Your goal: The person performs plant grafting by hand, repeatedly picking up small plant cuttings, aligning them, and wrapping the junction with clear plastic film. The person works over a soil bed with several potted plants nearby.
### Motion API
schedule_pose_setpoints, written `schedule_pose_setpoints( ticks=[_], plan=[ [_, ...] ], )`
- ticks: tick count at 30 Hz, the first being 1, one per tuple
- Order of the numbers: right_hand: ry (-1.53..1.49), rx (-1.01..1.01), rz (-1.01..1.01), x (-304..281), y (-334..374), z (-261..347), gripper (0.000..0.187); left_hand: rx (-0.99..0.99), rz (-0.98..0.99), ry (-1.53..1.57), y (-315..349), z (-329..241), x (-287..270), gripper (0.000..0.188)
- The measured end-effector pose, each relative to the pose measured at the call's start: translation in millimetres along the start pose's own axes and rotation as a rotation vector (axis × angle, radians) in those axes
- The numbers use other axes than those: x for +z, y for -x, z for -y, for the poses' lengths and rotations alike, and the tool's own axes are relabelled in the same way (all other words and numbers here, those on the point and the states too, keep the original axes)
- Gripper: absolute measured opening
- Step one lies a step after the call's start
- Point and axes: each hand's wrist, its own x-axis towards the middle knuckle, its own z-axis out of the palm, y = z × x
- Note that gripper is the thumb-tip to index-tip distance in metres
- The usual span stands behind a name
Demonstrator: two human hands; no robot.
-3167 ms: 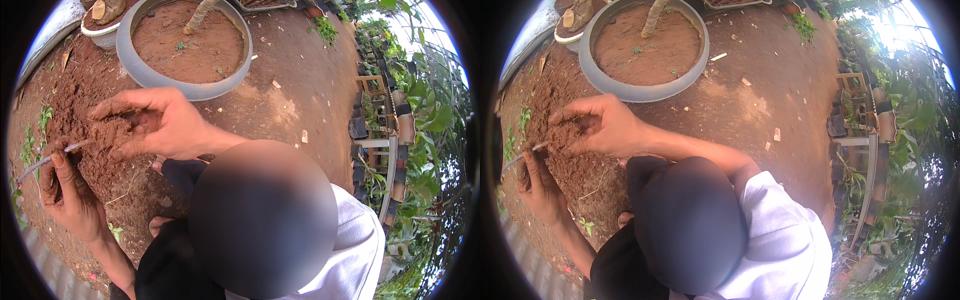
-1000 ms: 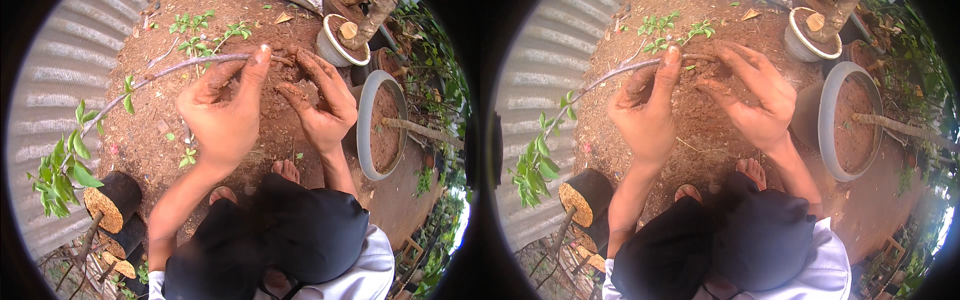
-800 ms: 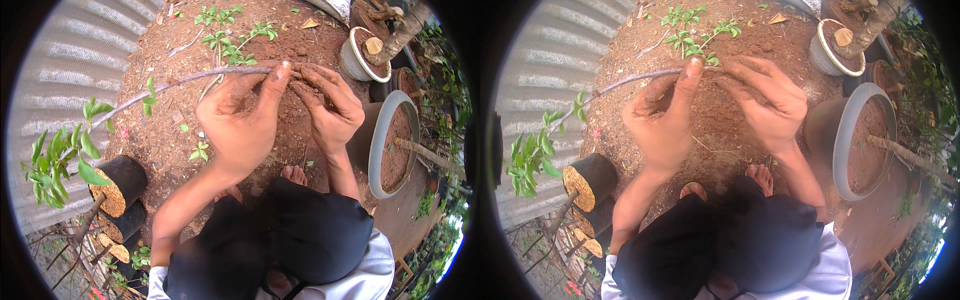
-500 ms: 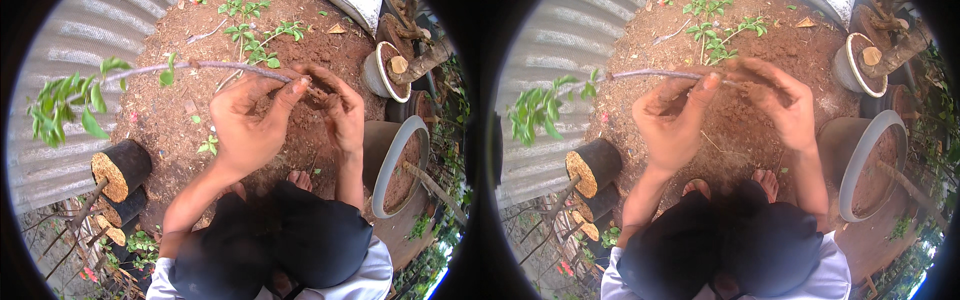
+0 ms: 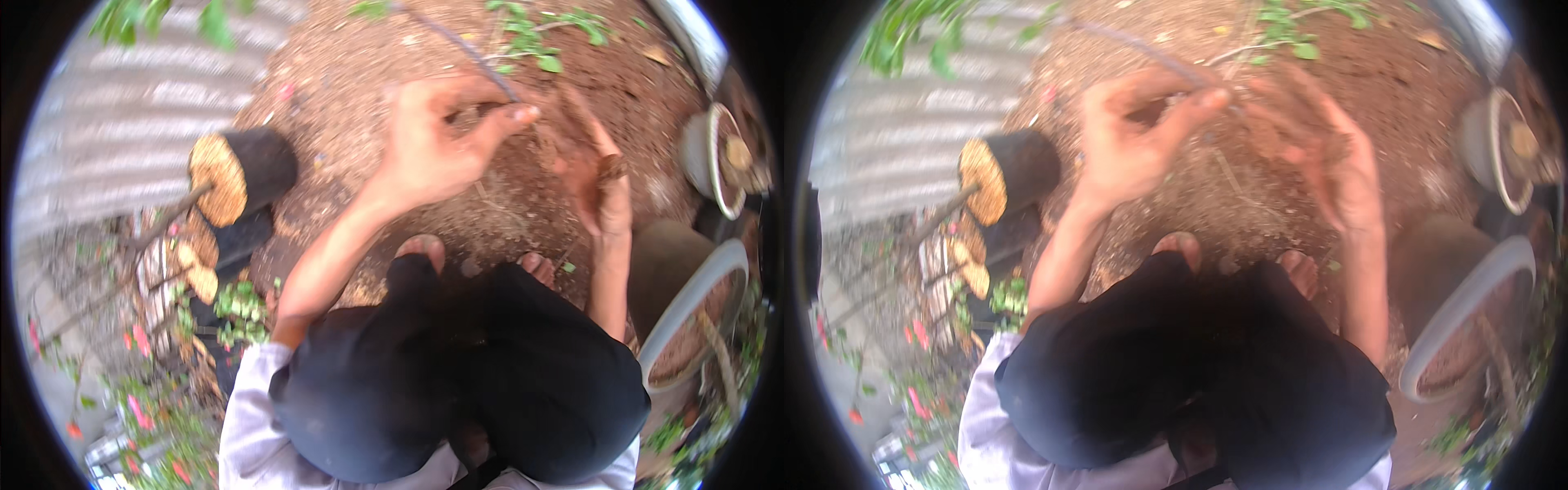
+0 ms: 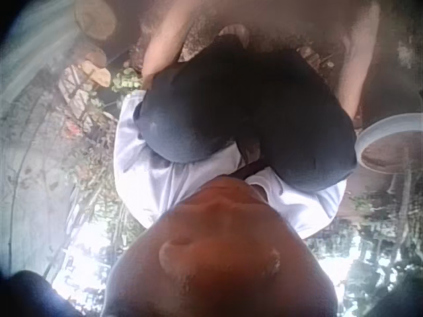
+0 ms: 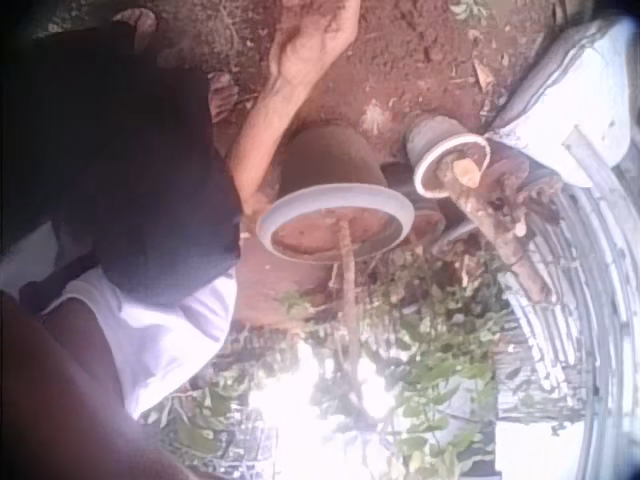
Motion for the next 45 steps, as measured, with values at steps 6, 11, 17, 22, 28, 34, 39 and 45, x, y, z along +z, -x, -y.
schedule_pose_setpoints(
  ticks=[6,11,17,22,28,34,39,45],
  plan=[
    [0.290,0.239,-0.109,-8,25,-28,0.071,-0.118,0.174,-0.458,101,39,-78,0.011],
    [0.369,0.399,-0.113,-9,32,-45,0.052,-0.415,0.241,-0.826,235,25,-145,0.009],
    [0.350,0.491,-0.120,-15,32,-61,0.044,-0.867,0.467,-1.229,434,-54,-170,0.008],
    [0.398,0.503,-0.121,-13,31,-66,0.042,-1.553,0.287,-1.076,565,-143,-113,0.012],
    [0.494,0.580,-0.086,-20,36,-69,0.042,-2.040,-0.523,-0.891,561,-177,-24,0.017],
    [0.520,0.600,-0.104,-10,39,-79,0.041,-1.904,-1.328,-0.530,600,-128,-37,0.023],
    [0.549,0.623,-0.124,-9,44,-83,0.042,-1.690,-1.571,-0.471,574,-69,-78,0.028],
    [0.566,0.664,-0.162,-22,51,-88,0.044,-1.282,-1.957,-0.329,553,-13,-167,0.024]
  ],
)
